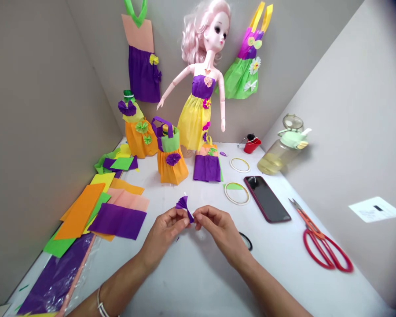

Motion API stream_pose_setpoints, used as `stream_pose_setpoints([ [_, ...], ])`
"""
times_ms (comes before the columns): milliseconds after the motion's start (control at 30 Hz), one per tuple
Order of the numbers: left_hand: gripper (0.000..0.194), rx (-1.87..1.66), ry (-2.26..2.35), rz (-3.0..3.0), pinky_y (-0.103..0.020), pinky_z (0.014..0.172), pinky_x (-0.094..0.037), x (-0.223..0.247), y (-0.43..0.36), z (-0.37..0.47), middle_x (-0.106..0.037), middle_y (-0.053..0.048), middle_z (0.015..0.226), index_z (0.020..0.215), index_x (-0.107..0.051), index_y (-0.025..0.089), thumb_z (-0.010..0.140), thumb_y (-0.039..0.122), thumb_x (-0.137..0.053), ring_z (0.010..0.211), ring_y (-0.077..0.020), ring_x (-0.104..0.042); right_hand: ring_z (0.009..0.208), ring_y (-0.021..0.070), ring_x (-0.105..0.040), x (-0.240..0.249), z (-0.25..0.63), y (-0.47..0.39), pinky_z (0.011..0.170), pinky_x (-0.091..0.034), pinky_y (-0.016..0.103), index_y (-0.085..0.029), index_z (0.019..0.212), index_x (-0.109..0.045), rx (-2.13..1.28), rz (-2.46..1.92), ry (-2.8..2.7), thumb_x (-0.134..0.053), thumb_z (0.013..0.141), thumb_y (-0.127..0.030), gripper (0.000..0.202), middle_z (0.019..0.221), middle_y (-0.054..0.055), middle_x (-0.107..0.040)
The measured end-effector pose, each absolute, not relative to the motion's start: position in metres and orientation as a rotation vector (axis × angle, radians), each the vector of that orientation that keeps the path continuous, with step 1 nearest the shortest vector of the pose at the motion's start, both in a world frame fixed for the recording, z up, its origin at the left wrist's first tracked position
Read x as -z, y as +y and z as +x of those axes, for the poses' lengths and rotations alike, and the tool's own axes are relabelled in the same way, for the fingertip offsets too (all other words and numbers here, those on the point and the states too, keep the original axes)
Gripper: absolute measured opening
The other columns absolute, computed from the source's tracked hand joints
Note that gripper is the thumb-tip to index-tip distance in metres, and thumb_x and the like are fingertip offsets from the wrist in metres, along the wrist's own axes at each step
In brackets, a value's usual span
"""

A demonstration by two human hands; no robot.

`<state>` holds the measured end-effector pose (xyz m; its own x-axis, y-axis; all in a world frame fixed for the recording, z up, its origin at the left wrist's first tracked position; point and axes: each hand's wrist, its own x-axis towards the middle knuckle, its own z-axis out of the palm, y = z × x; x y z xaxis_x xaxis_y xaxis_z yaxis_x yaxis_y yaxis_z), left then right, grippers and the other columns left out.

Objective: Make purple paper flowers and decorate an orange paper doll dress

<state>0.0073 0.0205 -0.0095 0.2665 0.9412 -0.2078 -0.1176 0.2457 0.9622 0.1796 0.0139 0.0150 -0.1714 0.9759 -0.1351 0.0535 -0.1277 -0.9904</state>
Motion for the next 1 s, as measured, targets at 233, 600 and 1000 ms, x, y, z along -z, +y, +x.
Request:
stream_pose_setpoints([
  [233, 0.016, -0.926, 1.018, 1.13, -0.027, 0.078, -0.046, 0.0088, 0.0216, 0.0081, -0.068, -0.002, 0.084, 0.084, -0.067, 0.019, 0.082, 0.035, -0.069, 0.082, -0.0189, -0.063, 0.067, 0.0133, -0.057, -0.0134, 0.1821, 0.0161, 0.068, -0.044, 0.027, -0.017, 0.084, -0.07, -1.566, -1.218, -1.247, -0.071, 0.08, -0.042, 0.025, 0.071, -0.001, -0.065],
  [600, 0.013, -0.87, 1.018, 1.27, -0.025, 0.077, -0.043, 0.0088, 0.0224, 0.0036, -0.063, 0.0, 0.083, 0.085, -0.062, 0.021, 0.087, 0.034, -0.062, 0.081, -0.0166, -0.059, 0.062, 0.0115, -0.054, -0.0136, 0.1866, 0.0174, 0.067, -0.041, 0.026, -0.017, 0.075, -0.066, -1.72, -1.142, -1.198, -0.072, 0.078, -0.034, 0.018, 0.065, -0.003, -0.061],
  [1000, 0.014, -0.853, 0.951, 1.128, -0.029, 0.087, -0.042, 0.012, 0.0229, 0.0027, -0.059, 0.0, 0.087, 0.086, -0.059, 0.02, 0.087, 0.034, -0.063, 0.091, -0.0189, -0.06, 0.078, 0.0143, -0.059, -0.0103, 0.1883, 0.011, 0.073, -0.045, 0.026, -0.02, 0.085, -0.066, -1.183, -1.313, -1.582, -0.063, 0.083, -0.019, 0.004, 0.084, 0.0, -0.064],
])
